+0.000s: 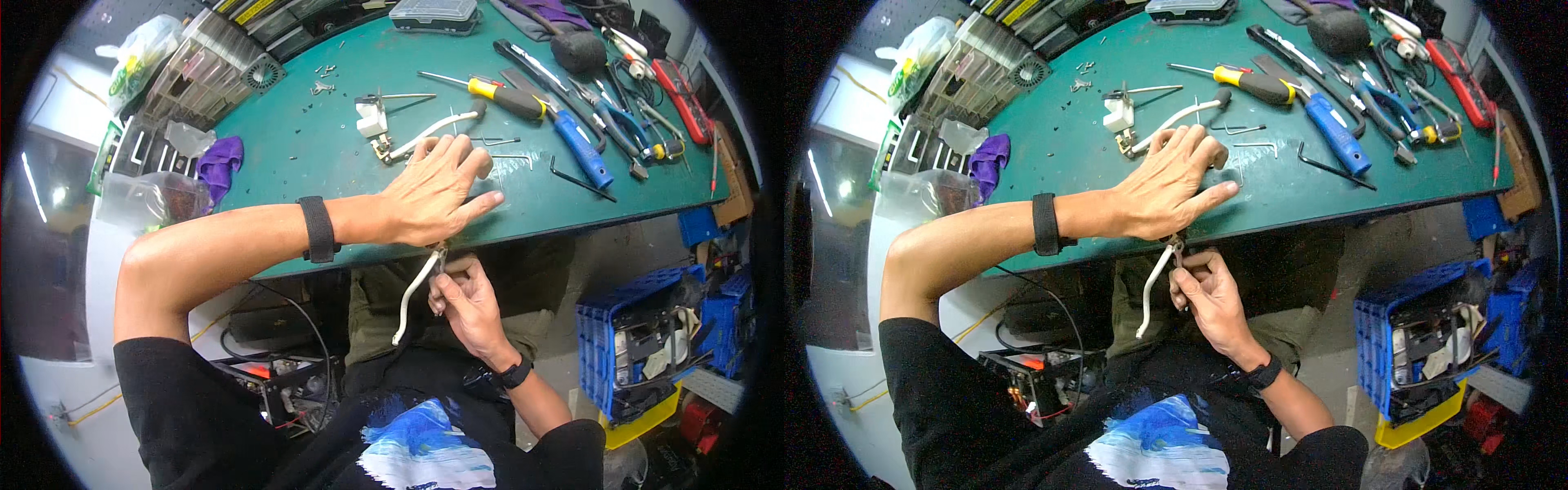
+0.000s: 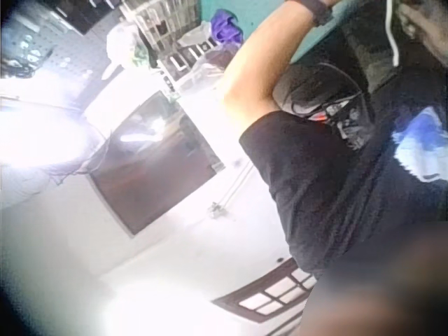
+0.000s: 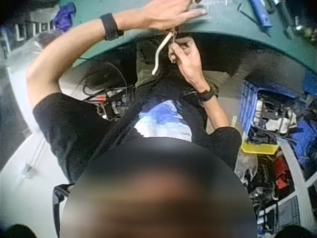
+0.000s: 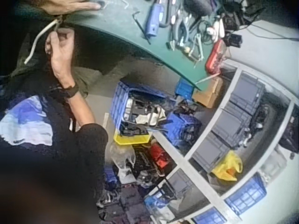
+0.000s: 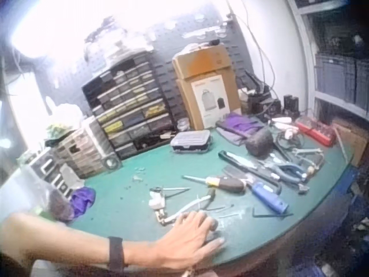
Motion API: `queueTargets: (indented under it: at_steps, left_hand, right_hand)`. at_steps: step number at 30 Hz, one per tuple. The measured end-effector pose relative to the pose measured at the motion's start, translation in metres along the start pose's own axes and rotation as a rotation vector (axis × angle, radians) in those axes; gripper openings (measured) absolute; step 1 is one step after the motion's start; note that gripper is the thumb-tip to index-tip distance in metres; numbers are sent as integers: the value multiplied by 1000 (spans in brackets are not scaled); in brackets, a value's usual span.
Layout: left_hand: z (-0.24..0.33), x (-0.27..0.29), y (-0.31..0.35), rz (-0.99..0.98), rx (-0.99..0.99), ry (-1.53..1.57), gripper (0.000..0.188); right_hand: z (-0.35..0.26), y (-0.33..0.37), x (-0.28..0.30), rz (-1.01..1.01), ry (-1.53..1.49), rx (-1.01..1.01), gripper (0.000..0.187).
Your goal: Assembling and adjusting small mechanical and plastic components using pliers and a wrench on a workbench and lap.
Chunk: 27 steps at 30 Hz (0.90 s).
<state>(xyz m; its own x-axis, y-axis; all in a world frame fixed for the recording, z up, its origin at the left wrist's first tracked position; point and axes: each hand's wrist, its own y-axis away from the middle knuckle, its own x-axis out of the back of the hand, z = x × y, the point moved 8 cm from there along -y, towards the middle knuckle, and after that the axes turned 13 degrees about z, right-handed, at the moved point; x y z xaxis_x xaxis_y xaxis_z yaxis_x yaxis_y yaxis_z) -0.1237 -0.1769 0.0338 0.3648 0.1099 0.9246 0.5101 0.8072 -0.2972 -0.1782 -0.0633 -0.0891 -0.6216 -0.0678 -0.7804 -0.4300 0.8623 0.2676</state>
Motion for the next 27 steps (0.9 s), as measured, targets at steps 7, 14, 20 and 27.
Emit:
queueTargets:
  at_steps: [7, 14, 20, 27]
  left_hand:
    - [3, -11, -2, -37, -86, 108, 38]
    - [21, -11, -3, -15, -249, 265, 39]
    - [15, -13, -2, -54, -235, 182, 38]
    - [8, -10, -3, -15, -148, 198, 40]
  right_hand:
    - [-1, -2, 4, -26, 83, -67, 21]
    - [14, 4, -5, -116, -28, -207, 20]
    - [18, 0, -7, -142, 46, -127, 27]
    - [35, 3, -15, -195, -26, -177, 43]
